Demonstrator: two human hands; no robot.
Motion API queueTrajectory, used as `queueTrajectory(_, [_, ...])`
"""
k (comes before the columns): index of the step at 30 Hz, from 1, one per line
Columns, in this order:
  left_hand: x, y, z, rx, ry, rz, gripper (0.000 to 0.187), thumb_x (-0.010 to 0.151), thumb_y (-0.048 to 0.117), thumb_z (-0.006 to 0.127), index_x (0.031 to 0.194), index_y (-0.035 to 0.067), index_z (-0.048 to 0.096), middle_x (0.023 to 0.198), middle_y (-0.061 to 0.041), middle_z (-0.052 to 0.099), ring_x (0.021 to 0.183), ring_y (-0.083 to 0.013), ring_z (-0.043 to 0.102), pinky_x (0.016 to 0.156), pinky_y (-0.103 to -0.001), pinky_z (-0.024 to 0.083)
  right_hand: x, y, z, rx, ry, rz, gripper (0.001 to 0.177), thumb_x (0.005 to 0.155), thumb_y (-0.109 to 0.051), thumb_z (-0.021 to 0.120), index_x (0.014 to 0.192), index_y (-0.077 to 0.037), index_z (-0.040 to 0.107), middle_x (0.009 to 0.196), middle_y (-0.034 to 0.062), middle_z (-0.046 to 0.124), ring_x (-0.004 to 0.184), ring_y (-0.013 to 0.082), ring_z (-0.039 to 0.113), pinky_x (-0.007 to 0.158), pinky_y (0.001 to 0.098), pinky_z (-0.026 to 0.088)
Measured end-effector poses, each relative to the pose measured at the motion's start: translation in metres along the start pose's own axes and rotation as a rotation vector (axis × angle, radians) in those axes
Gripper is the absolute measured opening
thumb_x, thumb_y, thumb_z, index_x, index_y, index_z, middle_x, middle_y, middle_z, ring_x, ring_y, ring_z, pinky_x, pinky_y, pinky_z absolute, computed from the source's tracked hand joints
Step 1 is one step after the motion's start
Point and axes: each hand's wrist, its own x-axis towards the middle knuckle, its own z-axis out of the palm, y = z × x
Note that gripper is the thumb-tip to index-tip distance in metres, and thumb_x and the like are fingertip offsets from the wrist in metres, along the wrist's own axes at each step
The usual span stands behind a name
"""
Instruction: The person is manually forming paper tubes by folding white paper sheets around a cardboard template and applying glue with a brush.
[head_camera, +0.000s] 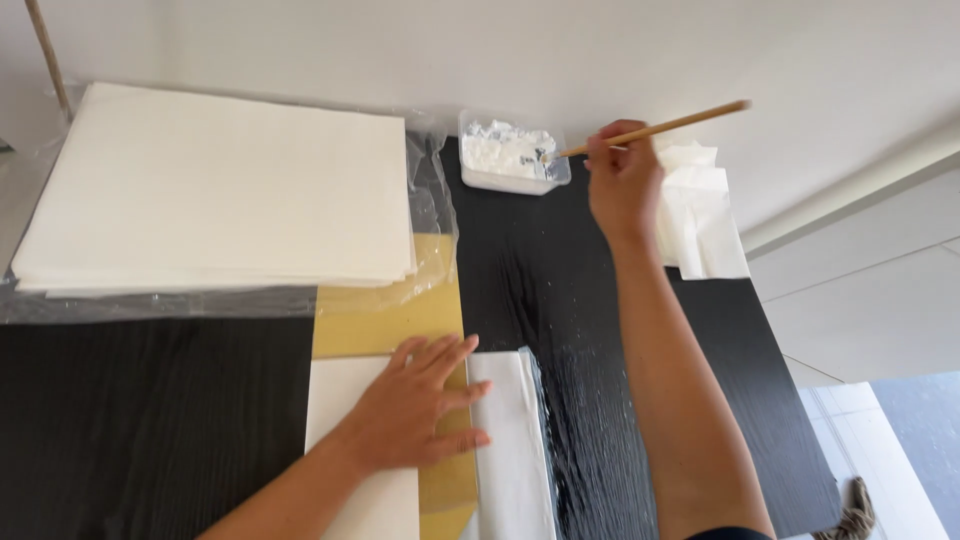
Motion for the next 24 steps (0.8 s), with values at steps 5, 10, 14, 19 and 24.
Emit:
queueTrajectory(5, [-0.002,-0.007,0.008,0.029,0.023,0.017,0.079,0.100,0.076,0.027,0.144,0.018,0.060,0.163,-0.031,0.022,0.150,-0.0413,0.022,0.116,-0.058,0.010,0.020,0.030,0.033,-0.127,-0.098,-0.007,0.006,0.104,-0.022,0.060,0.105,-0.017,0.056,0.096,0.0000,0.071,0.091,0.0165,0.076,0.074,0.0315,0.056])
queueTrajectory(10, [-0.002,-0.009,0.010,0.008,0.014,0.007,0.081,0.100,0.077,0.024,0.145,0.018,0.059,0.163,-0.029,0.023,0.150,-0.0399,0.022,0.116,-0.058,0.009,0.024,0.030,0.041,-0.108,-0.100,0.087,0.006,0.103,-0.023,0.060,0.105,-0.018,0.057,0.092,-0.0021,0.071,0.084,0.0136,0.074,0.073,0.0304,0.058])
queueTrajectory(14, [-0.003,-0.010,0.013,0.044,0.045,0.024,0.078,0.101,0.075,0.027,0.145,0.019,0.058,0.163,-0.028,0.026,0.149,-0.0392,0.024,0.116,-0.056,0.011,0.022,0.030,0.034,0.201,0.095,0.138,0.010,0.100,-0.017,0.065,0.101,-0.013,0.056,0.094,0.0044,0.069,0.080,0.0150,0.078,0.075,0.0222,0.066])
queueTrajectory(19, [-0.001,-0.006,0.006,0.063,0.006,0.012,0.076,0.100,0.074,0.029,0.145,0.021,0.059,0.163,-0.027,0.026,0.150,-0.0378,0.023,0.116,-0.055,0.011,-0.006,0.011,0.001,0.461,0.223,0.282,0.008,0.101,-0.010,0.062,0.101,-0.007,0.055,0.099,0.0100,0.070,0.083,0.0161,0.074,0.081,0.0271,0.070])
queueTrajectory(24, [0.001,0.011,-0.018,-0.019,-0.211,-0.122,0.081,0.090,0.078,0.024,0.144,0.029,0.059,0.168,-0.022,0.011,0.155,-0.0368,0.010,0.120,-0.056,0.002,-0.078,0.026,-0.062,0.826,0.117,0.300,0.014,0.099,-0.014,0.069,0.102,-0.013,0.056,0.102,0.0163,0.074,0.089,0.0276,0.076,0.083,0.0353,0.065])
